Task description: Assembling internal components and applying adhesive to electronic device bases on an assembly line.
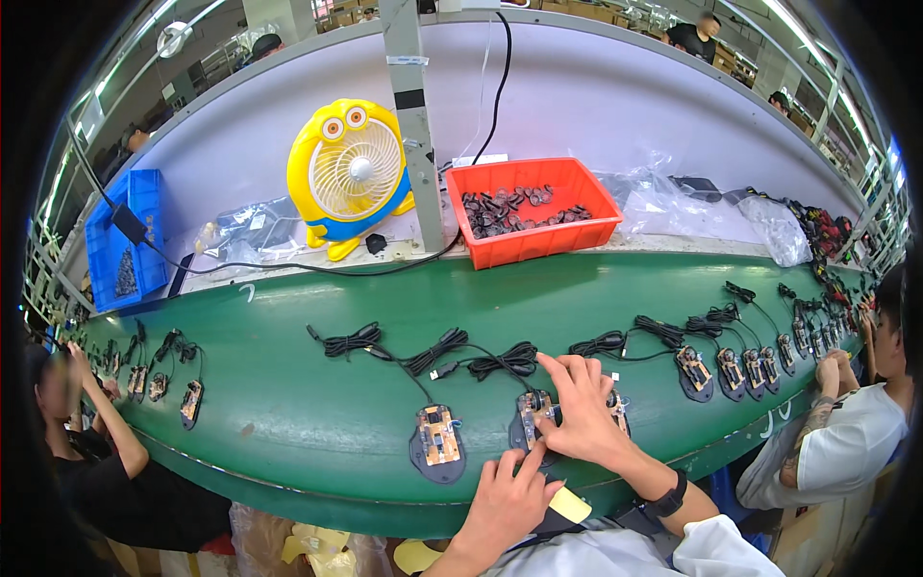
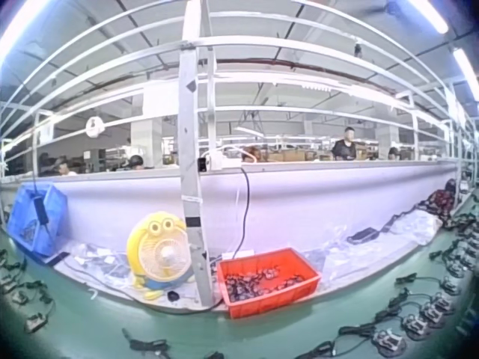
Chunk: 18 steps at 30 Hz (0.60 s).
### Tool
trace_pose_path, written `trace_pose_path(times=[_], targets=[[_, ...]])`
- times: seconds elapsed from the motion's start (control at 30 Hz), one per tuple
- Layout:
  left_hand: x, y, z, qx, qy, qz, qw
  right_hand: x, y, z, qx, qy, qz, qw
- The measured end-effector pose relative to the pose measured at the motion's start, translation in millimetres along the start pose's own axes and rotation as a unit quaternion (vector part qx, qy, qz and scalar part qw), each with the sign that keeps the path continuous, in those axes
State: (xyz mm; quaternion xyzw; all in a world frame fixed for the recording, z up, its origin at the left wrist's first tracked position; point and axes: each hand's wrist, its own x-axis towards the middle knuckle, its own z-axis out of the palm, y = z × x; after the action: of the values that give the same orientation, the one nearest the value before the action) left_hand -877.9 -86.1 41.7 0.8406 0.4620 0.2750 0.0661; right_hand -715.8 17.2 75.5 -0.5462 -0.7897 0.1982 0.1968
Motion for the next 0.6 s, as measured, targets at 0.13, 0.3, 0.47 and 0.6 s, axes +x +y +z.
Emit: trace_pose_path(times=[0.13, 0.3, 0.47, 0.6], targets=[[1, -2, -1, -0.009, 0.006, -0.003, 1.000, -4, 6, -4, 0.024, 0.008, -0.017, 1.000], [2, 3, -2, -0.015, -0.011, -0.015, 1.000, -16, -4, -9, -0.047, 0.021, -0.008, 0.999], [0, -3, 1, -0.019, -0.006, -0.014, 1.000, -23, -5, -8, -0.044, -0.018, -0.041, 0.998], [-1, -6, -15, -0.036, -0.009, -0.003, 0.999, -5, -4, -12, -0.049, -0.006, -0.050, 0.998]])
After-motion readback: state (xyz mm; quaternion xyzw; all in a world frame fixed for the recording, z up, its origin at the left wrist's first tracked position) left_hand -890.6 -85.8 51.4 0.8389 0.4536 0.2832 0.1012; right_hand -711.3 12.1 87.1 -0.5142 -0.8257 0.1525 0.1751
